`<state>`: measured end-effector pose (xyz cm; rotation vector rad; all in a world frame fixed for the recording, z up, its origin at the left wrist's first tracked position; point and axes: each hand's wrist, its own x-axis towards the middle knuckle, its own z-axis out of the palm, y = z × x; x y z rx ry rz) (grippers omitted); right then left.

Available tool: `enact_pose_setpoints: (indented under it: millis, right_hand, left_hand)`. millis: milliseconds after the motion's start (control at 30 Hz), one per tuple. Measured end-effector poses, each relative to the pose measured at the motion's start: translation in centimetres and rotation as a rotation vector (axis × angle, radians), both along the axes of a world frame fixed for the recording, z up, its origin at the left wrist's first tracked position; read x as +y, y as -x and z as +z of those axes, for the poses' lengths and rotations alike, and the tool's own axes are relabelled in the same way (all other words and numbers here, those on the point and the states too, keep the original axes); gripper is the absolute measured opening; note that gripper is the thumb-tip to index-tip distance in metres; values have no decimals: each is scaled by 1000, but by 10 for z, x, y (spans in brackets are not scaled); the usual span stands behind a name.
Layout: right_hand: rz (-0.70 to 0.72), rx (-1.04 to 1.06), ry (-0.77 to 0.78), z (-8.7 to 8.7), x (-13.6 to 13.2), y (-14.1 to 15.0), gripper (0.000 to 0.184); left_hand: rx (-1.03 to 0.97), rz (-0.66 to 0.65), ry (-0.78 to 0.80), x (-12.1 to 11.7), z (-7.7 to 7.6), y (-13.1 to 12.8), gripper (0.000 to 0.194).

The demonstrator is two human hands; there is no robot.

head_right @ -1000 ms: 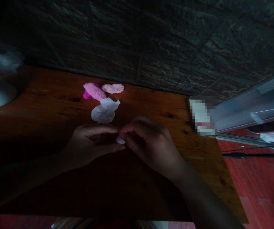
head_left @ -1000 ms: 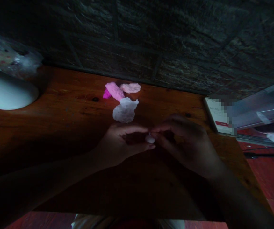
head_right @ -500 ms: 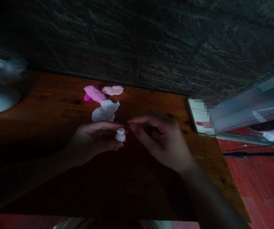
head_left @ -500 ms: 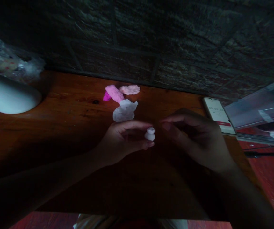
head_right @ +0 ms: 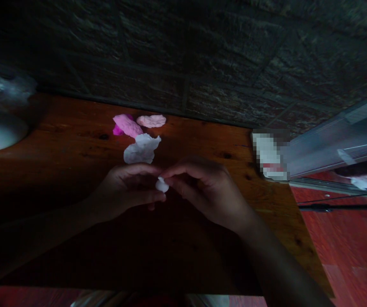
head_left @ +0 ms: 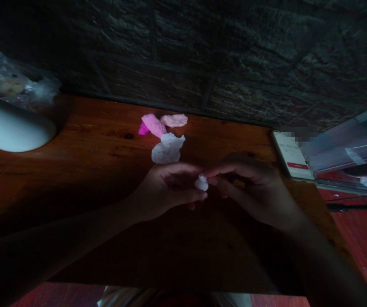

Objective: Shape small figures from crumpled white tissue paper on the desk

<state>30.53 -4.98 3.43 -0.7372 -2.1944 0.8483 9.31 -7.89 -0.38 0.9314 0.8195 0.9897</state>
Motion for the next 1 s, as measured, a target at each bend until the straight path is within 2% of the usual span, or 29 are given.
enact_pose_setpoints:
  millis: [100,200,433,667,833,1000]
  right_hand:
    - [-7,-10,-47,0,1,0,12]
    - [-19,-16,-91,0,1,0,11]
    - [3,-13,-95,0,-1,1,11]
    - [1,16,-64,0,-2,3,9]
    - [-6,3,-55,1,-2,3,10]
    - [-22,9,-27,0,-2,3,9]
  left_hand:
    - [-7,-42,40,1,0,2,35]
    - [-75,-72,82,2,1,3,27]
    - [-92,-121,114,5,0,5,26]
    - [-108,-116,110,4,1,6,22]
    - [-63,-80,83,3,0,4,26]
    - [-99,-93,131,3,-2,4,28]
